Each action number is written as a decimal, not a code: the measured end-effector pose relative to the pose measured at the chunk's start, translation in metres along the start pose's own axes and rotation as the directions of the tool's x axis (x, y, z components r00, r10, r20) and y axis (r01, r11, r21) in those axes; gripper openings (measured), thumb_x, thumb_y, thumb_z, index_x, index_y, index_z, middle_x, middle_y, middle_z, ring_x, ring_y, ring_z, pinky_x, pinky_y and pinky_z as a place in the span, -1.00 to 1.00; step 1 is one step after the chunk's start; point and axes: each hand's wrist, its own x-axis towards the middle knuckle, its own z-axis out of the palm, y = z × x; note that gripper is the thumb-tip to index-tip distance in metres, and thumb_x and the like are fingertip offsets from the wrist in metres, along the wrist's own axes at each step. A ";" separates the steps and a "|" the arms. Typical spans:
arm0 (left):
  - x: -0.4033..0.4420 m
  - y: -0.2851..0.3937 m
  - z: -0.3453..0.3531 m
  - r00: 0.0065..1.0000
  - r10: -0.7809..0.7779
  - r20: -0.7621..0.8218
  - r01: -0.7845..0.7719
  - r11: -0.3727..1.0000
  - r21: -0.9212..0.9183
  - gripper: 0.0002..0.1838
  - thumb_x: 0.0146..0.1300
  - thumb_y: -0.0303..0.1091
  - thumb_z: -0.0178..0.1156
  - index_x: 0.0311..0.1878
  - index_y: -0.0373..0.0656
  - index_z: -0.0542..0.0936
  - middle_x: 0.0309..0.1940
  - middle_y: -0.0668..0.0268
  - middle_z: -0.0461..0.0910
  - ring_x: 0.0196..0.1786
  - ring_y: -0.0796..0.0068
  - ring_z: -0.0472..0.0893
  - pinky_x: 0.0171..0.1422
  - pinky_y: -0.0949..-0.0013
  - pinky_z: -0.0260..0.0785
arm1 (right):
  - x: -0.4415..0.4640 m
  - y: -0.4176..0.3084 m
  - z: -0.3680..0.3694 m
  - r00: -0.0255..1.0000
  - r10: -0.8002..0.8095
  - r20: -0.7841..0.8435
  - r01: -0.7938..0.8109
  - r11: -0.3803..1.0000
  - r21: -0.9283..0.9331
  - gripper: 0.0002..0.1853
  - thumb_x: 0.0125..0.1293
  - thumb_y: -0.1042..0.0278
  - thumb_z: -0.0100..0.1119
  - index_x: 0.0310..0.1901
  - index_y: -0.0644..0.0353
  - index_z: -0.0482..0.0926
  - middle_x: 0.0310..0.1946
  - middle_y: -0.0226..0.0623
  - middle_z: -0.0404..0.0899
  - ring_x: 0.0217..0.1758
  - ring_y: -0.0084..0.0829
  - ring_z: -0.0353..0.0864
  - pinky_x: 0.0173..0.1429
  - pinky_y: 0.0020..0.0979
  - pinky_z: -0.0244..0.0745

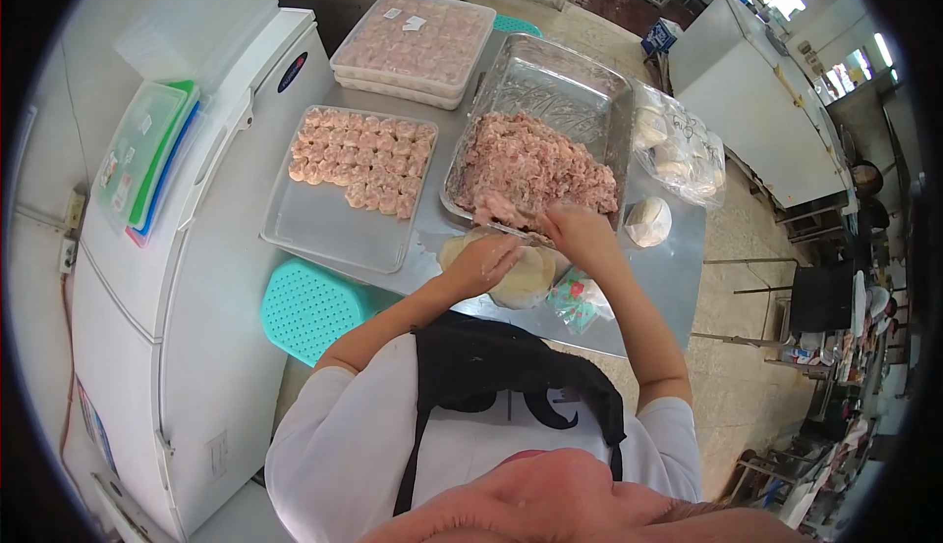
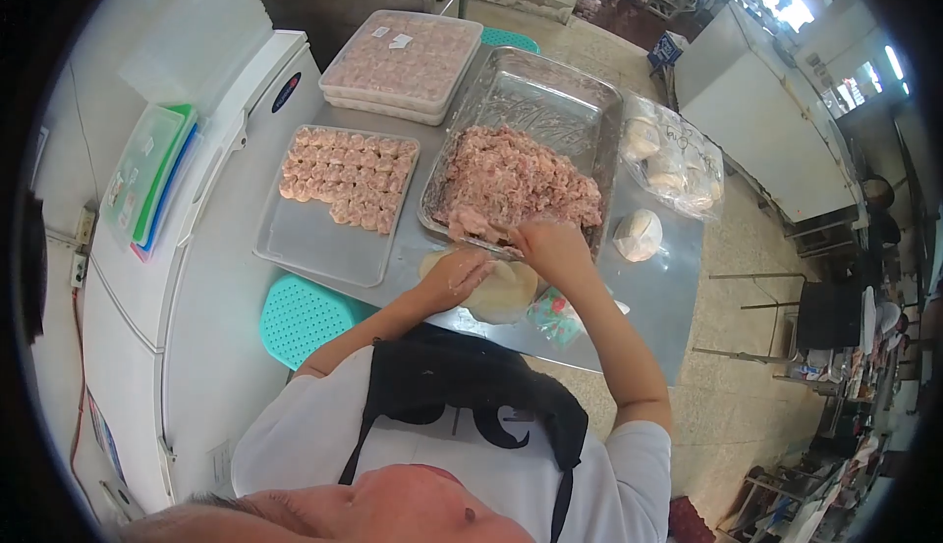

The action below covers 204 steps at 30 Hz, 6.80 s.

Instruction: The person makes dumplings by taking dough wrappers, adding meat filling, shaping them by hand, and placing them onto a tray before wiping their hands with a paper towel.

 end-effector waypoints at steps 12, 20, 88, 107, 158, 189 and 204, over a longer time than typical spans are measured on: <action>0.003 -0.004 0.005 0.991 0.007 0.133 -0.013 0.999 0.043 -0.71 0.32 -0.31 0.11 0.04 -0.23 0.54 -0.20 -0.01 0.62 -0.12 0.03 0.63 -0.06 0.15 0.46 | 0.027 0.024 0.058 0.990 -0.096 0.101 0.046 0.907 0.418 -0.60 0.40 0.12 0.01 -0.43 0.24 0.64 -0.58 -0.08 0.58 -0.48 -0.23 0.60 -0.37 -0.24 0.45; 0.057 -0.002 -0.002 0.889 -0.454 -0.057 0.039 0.199 -0.979 -0.54 0.48 -0.15 -0.12 0.27 -0.25 0.41 0.16 0.13 0.52 0.19 0.20 0.52 0.32 0.16 0.35 | -0.006 0.045 0.010 0.938 0.265 0.221 -0.310 0.362 0.879 -0.59 0.45 0.09 0.03 -0.38 0.30 0.57 -0.65 -0.48 0.38 -0.55 -0.61 0.43 -0.43 -0.43 0.34; 0.078 0.058 -0.031 0.987 0.105 0.123 -0.090 0.989 -0.119 -0.61 0.00 -0.20 0.45 -0.16 -0.20 0.61 -0.20 0.20 0.65 -0.09 0.29 0.61 0.08 0.26 0.43 | -0.074 0.072 -0.019 0.990 -0.078 0.121 -0.027 0.727 0.686 -0.65 0.40 0.18 0.09 0.09 0.20 0.55 -0.19 -0.06 0.63 -0.18 -0.16 0.64 -0.06 -0.30 0.50; 0.057 0.079 -0.027 0.994 -0.101 -0.041 0.103 0.994 0.039 -0.29 0.01 -0.15 0.45 0.23 -0.19 0.46 0.14 -0.02 0.52 0.20 0.12 0.53 0.28 0.21 0.31 | -0.104 0.109 -0.043 0.997 0.074 -0.036 -0.040 0.814 0.580 -0.65 0.41 0.17 0.09 0.06 0.24 0.58 -0.33 -0.05 0.64 -0.29 -0.19 0.64 -0.18 -0.31 0.48; -0.092 -0.144 -0.206 0.866 -0.300 -0.401 0.462 0.788 0.408 -0.14 0.09 -0.41 0.29 0.43 -0.27 0.08 0.18 -0.18 0.38 0.11 -0.16 0.48 0.16 0.03 0.38 | -0.064 -0.076 0.044 0.808 0.578 0.112 -0.319 0.269 0.909 -0.64 0.45 0.18 0.04 0.11 0.24 0.56 -0.62 -0.66 0.29 -0.65 -0.82 0.13 -0.58 -0.68 -0.05; -0.010 0.012 0.068 0.999 -0.024 0.044 0.005 0.918 0.397 -0.74 0.13 -0.24 0.29 -0.17 -0.16 0.60 -0.26 0.16 0.53 -0.07 0.14 0.51 0.08 0.16 0.35 | -0.051 0.085 0.019 0.998 -0.057 -0.018 0.054 0.989 -0.135 -0.80 0.27 0.27 0.05 -0.41 0.17 0.59 -0.43 -0.15 0.64 -0.37 -0.22 0.69 -0.37 -0.20 0.58; 0.005 0.026 0.045 0.929 -0.363 0.069 0.369 0.912 -0.180 -0.69 0.36 -0.21 0.10 0.00 -0.24 0.56 -0.14 0.23 0.61 -0.04 0.41 0.56 0.05 0.34 0.38 | -0.046 0.095 0.025 0.961 -0.275 0.012 0.276 0.961 -0.024 -0.83 0.26 0.27 0.10 -0.37 0.13 0.62 -0.40 -0.20 0.64 -0.34 -0.14 0.67 -0.32 -0.13 0.56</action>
